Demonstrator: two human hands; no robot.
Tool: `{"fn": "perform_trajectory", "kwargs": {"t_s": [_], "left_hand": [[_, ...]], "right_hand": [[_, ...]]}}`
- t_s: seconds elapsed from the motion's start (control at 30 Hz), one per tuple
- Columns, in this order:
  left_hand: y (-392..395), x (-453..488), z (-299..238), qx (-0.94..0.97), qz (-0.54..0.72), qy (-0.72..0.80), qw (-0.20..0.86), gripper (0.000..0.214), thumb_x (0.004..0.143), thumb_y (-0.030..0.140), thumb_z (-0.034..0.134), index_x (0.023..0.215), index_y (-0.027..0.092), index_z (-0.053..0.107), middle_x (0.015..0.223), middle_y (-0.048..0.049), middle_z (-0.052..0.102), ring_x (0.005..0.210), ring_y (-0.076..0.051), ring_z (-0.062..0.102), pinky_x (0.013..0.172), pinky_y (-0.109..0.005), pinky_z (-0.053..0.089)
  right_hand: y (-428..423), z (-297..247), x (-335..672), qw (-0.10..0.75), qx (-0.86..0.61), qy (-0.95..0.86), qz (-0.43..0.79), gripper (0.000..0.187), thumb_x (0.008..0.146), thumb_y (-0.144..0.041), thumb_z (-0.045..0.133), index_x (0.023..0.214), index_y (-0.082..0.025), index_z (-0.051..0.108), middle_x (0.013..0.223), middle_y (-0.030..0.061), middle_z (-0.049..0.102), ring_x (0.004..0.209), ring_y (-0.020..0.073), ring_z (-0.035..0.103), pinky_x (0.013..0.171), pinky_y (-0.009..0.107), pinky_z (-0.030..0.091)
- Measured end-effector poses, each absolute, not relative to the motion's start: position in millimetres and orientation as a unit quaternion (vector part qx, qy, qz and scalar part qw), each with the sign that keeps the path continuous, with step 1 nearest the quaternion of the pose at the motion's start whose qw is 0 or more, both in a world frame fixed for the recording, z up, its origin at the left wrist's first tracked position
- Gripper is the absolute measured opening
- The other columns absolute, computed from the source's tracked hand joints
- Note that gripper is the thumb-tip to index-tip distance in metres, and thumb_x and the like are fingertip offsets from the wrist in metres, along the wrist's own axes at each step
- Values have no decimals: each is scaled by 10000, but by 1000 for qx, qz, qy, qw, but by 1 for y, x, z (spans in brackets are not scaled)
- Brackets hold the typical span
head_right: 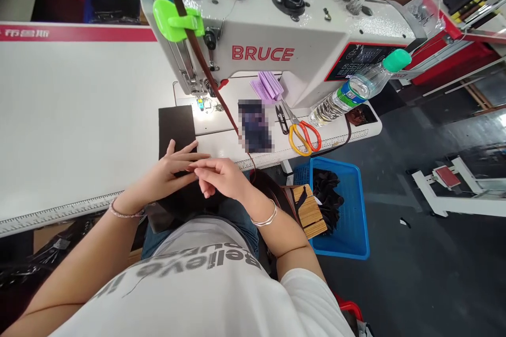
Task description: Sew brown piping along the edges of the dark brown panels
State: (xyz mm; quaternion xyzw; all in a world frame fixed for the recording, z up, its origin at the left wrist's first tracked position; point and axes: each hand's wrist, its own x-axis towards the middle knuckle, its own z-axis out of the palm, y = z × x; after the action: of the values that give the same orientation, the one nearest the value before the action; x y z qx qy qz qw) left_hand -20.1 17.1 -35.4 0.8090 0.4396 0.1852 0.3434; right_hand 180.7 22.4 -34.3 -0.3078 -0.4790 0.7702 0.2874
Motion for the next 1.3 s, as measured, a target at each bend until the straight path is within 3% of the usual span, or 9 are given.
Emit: {"fn": "perform_trajectory", "kwargs": {"t_s": [0.27, 0.47, 0.57, 0.67, 0.77, 0.87, 1.1, 1.23, 1.3], "left_hand": [[19, -31, -44, 736, 306, 483, 364, 328, 992, 337, 349, 1143, 237, 623, 1193, -28, 703, 1296, -231, 528, 1233, -502, 162], [20, -32, -44, 744, 302, 492, 337, 252, 975, 369, 413, 957, 239, 628, 1109, -20, 724, 1263, -233, 562, 1213, -480, 246], [19, -27, -41, 777, 252, 476, 326, 270, 976, 384, 393, 1012, 243, 621, 1147, -31, 707, 1369, -273, 435, 1212, -566, 137], [18, -24, -38, 796, 215, 462, 328, 279, 962, 409, 418, 1028, 238, 628, 1206, -46, 683, 1417, -310, 348, 1186, -631, 49], [16, -27, -40, 790, 242, 451, 337, 275, 941, 411, 455, 880, 230, 652, 1215, -46, 681, 1413, -301, 369, 1200, -601, 44], [16, -35, -44, 769, 301, 439, 353, 406, 958, 412, 397, 695, 229, 646, 1245, -30, 669, 1430, -265, 349, 1227, -525, 110], [18, -38, -43, 729, 366, 423, 395, 414, 956, 499, 396, 1085, 281, 723, 1405, -23, 563, 1435, -272, 337, 1228, -517, 161], [20, -34, -44, 711, 367, 450, 397, 331, 907, 436, 546, 1163, 286, 692, 1413, -27, 556, 1424, -265, 361, 1219, -522, 191], [20, -33, -47, 707, 384, 449, 390, 301, 900, 377, 580, 1163, 281, 690, 1407, -33, 561, 1411, -256, 383, 1217, -518, 200]], "right_hand": [[10, -23, 220, 247, -263, -512, 780, 312, 864, -469, 650, 947, -170, 688, 491, -42, 587, 420, 109, 544, 467, 236, 462], [-12, -32, 294, 206, -252, -523, 788, 411, 808, -579, 658, 654, -198, 633, 502, 45, 654, 482, 183, 646, 509, 293, 523], [-17, -38, 291, 229, -318, -506, 768, 400, 809, -569, 665, 771, -171, 676, 601, 65, 697, 509, 175, 650, 498, 278, 511], [-13, -38, 261, 243, -326, -466, 786, 437, 844, -529, 652, 1050, -143, 673, 552, 9, 654, 417, 127, 572, 431, 234, 448], [-4, -31, 223, 252, -323, -455, 791, 505, 906, -453, 599, 1316, -166, 536, 481, -65, 582, 346, 94, 490, 388, 201, 394], [4, -23, 192, 283, -315, -472, 773, 549, 944, -409, 533, 1434, -217, 378, 606, -53, 641, 424, 100, 567, 421, 193, 429], [2, -33, 156, 302, -371, -653, 587, 188, 976, -233, 419, 1029, -189, 594, 835, 16, 653, 604, 104, 580, 641, 255, 494], [-4, -43, 152, 277, -376, -745, 476, 214, 956, -147, 415, 1009, -164, 622, 887, 58, 662, 814, 168, 617, 801, 309, 478], [-8, -45, 153, 264, -385, -742, 481, 171, 939, -190, 498, 1049, -154, 623, 906, 62, 657, 787, 164, 601, 780, 306, 476]]}}
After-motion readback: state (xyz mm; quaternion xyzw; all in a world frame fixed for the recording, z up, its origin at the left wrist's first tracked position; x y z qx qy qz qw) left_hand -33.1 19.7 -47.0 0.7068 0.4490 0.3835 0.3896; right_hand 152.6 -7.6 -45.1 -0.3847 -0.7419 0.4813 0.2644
